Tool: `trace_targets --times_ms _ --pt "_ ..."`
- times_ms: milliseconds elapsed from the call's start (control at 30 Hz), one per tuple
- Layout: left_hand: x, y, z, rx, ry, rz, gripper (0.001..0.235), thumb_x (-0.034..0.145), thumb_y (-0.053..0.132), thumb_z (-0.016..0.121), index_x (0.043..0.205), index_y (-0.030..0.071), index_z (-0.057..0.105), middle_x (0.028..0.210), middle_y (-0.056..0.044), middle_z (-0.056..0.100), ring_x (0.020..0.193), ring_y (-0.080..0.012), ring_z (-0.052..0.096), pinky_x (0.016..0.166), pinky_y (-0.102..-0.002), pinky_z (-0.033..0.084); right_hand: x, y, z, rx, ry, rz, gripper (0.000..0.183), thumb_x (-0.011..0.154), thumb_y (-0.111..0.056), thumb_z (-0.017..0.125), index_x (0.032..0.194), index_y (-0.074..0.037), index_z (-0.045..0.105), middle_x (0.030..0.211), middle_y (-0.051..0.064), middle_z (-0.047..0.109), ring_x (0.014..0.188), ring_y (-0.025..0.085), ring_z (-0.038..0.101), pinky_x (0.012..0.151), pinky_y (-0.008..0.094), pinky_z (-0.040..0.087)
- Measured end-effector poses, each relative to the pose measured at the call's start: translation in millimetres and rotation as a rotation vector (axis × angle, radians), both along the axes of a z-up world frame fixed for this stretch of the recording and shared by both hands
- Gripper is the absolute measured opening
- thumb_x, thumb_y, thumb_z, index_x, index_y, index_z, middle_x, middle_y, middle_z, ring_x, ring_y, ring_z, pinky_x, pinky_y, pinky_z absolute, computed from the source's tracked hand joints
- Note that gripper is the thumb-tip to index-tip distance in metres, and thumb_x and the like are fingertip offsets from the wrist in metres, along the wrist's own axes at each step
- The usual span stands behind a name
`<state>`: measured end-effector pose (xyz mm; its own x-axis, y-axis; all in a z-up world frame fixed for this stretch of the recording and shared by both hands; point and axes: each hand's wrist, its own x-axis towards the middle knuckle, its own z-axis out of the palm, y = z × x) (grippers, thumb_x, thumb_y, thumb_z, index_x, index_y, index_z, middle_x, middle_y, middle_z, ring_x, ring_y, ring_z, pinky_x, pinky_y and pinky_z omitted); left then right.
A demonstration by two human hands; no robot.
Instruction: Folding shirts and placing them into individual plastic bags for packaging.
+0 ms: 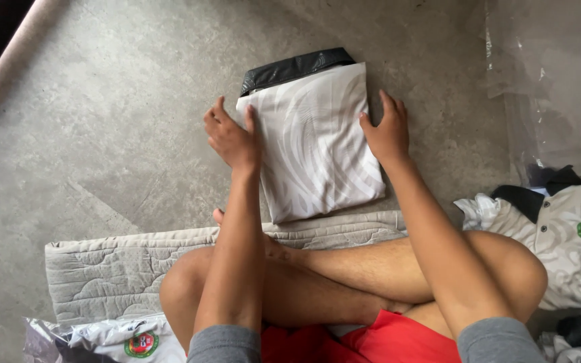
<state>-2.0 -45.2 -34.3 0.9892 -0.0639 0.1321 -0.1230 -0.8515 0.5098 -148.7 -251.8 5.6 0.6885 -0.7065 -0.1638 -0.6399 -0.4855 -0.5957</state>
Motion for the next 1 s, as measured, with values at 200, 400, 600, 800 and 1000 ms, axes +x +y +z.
trace_targets --times_ms 200,400,600,800,1000 --pt "-42 -38 26 -0.239 0.021 -0.479 0.032 0.076 0.019 0.068 0.106 0.014 0.057 0.100 -0.009 0.051 0.092 -0.0293 0.056 0.079 -0.036 0.047 -9 -7 -59 0.389 -0.110 -0.195 0.054 0.068 -0.030 0.075 0.115 -0.009 0.059 0.096 0.008 0.067 0.083 0.017 0.066 0.067 0.027 0.054" --pt "-53 -48 34 -0.354 0.432 -0.553 0.040 0.080 0.028 0.066 0.114 0.010 0.054 0.104 -0.014 0.054 0.098 -0.0337 0.059 0.083 -0.041 0.050 1 -15 -63 0.402 -0.110 -0.221 0.041 0.072 -0.030 0.072 0.106 -0.009 0.064 0.090 0.007 0.068 0.081 0.017 0.066 0.063 0.029 0.054" --pt "-46 -51 22 -0.368 0.524 -0.497 0.037 0.083 0.038 0.062 0.108 0.012 0.059 0.099 -0.013 0.058 0.093 -0.0315 0.062 0.078 -0.040 0.052 4 8 -8 0.590 -0.158 -0.214 0.044 0.079 -0.022 0.066 0.115 0.000 0.055 0.107 0.019 0.060 0.099 0.025 0.059 0.077 0.036 0.050" --pt "-45 -43 57 -0.264 0.262 -0.395 0.036 0.080 0.022 0.063 0.111 0.006 0.056 0.104 -0.021 0.053 0.099 -0.0419 0.056 0.082 -0.049 0.048 0 -2 -31 0.742 -0.217 -0.314 0.052 0.079 -0.022 0.070 0.122 0.000 0.050 0.103 0.017 0.062 0.095 0.023 0.061 0.076 0.034 0.053" --pt "11 6 -14 -0.258 0.484 0.114 0.071 0.073 0.036 0.072 0.123 -0.002 0.040 0.119 -0.024 0.045 0.116 -0.0391 0.046 0.096 -0.047 0.041 13 -6 -16 0.491 -0.226 -0.271 0.061 0.082 -0.021 0.070 0.128 0.006 0.041 0.117 0.026 0.054 0.113 0.035 0.052 0.091 0.041 0.047"
